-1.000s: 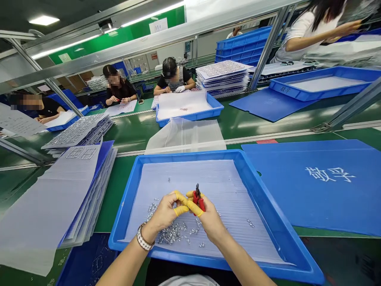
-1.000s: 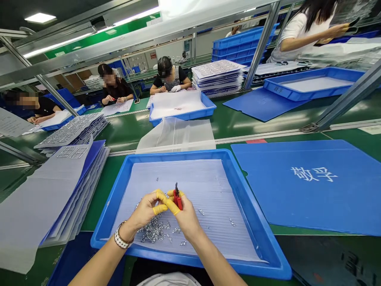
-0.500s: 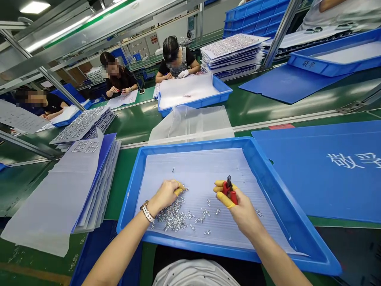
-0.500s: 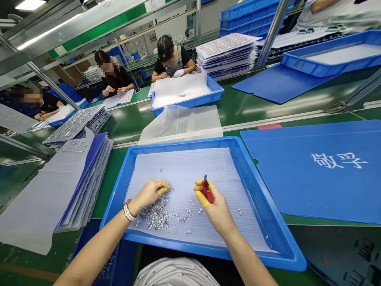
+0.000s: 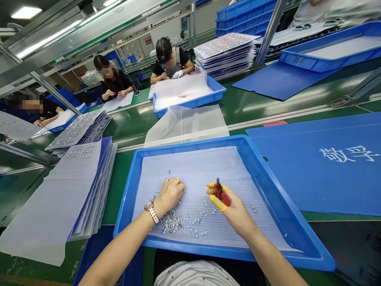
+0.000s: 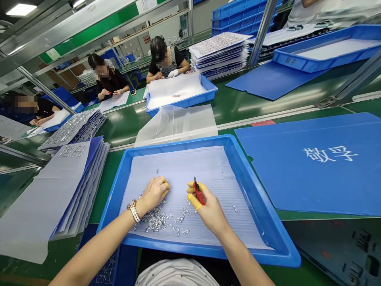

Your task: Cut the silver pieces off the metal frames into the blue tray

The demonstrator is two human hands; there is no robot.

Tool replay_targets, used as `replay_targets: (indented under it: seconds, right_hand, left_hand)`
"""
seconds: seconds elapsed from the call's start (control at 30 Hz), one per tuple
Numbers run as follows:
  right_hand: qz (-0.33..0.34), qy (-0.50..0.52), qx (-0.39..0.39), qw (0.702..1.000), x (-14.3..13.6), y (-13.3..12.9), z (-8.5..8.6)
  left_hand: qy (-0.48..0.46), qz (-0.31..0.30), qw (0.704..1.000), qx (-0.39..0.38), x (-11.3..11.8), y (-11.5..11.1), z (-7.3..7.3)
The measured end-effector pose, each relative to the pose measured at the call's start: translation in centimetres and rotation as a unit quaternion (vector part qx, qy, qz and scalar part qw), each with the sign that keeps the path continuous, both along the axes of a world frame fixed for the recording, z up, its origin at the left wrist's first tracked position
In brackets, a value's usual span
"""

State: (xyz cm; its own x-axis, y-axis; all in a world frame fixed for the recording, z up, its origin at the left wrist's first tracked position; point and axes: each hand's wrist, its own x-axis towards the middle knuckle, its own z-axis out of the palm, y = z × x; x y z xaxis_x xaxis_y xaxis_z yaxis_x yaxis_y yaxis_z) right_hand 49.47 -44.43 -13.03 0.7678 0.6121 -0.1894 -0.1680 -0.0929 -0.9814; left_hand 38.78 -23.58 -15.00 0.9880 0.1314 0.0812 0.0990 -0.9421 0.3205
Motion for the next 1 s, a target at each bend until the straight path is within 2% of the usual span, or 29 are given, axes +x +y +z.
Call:
replay_targets:
  seconds: [0.2, 0.33, 0.47, 0.63, 0.8, 1.0]
  right_hand:
    - [0.032, 0.011, 0.01, 0.999, -0.7, 0.7, -0.1]
    - [0.041, 0.021, 0.024, 0.999, -1.8, 2.0, 0.1]
    - [0.011, 0.039, 0.052, 0.998, -2.8, 3.2, 0.6]
    - [-0.018, 0.059, 0.109, 0.992, -3.9, 3.9, 1.4]
    - [-0.033, 0.066, 0.124, 0.99, -4.5, 4.1, 1.4]
    - [-0.033, 0.072, 0.133, 0.988, -4.7, 4.3, 1.2]
  left_hand:
    - [-0.069, 0.027, 0.997, -0.035, -1.0, 0.2, 1.4]
    - [-0.13, 0.046, 0.988, -0.065, -1.7, -1.1, 3.1]
    - [-0.18, 0.034, 0.981, -0.069, -2.2, -2.6, 4.1]
    - [-0.243, 0.008, 0.969, -0.054, -2.6, -3.7, 4.5]
    - [-0.273, 0.013, 0.953, -0.131, -2.7, -4.5, 4.6]
    - [-0.275, 0.043, 0.945, -0.171, -2.6, -5.2, 4.5]
